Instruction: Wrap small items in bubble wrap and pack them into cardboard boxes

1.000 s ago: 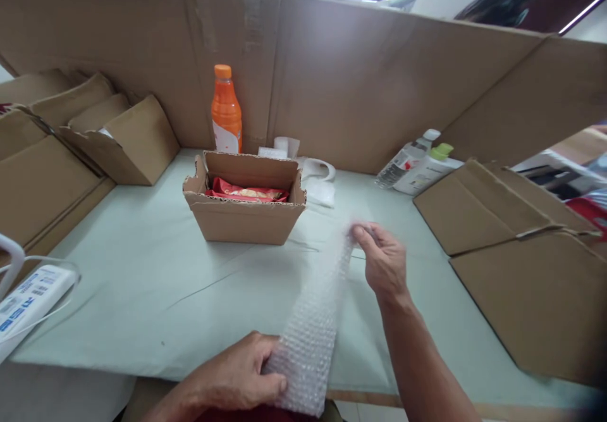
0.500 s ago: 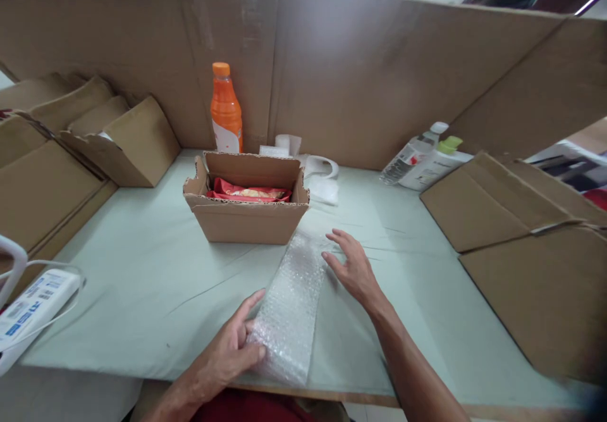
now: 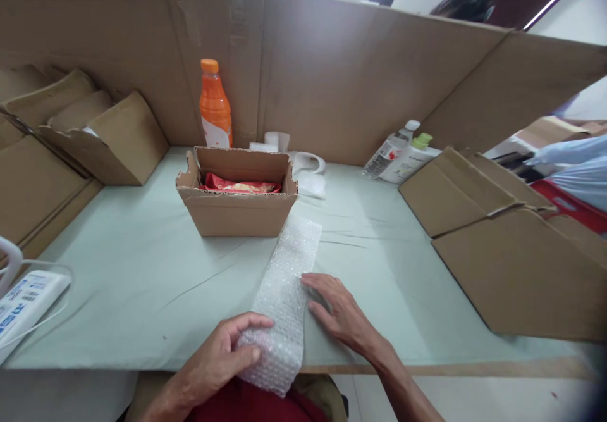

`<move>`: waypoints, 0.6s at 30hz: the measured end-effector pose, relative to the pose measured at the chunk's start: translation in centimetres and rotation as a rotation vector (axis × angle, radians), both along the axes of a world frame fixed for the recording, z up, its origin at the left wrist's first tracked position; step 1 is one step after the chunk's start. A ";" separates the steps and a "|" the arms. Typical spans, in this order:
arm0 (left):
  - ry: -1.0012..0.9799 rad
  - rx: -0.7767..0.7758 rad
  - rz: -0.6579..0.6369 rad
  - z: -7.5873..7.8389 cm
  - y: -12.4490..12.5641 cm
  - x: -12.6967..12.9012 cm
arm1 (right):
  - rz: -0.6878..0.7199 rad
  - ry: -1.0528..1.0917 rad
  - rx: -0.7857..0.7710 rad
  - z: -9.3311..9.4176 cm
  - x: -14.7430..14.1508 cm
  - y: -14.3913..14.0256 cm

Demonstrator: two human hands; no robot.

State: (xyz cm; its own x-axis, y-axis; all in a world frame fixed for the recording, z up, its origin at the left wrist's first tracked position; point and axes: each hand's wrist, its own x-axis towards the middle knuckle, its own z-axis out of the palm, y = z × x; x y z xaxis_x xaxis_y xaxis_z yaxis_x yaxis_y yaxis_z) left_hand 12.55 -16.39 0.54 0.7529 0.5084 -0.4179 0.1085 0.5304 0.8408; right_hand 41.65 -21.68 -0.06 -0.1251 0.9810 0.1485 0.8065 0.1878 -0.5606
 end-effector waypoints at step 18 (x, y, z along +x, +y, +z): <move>-0.228 -0.338 0.256 2.4 2.4 4.7 | -0.243 0.423 -0.138 -0.4 -6.2 -0.7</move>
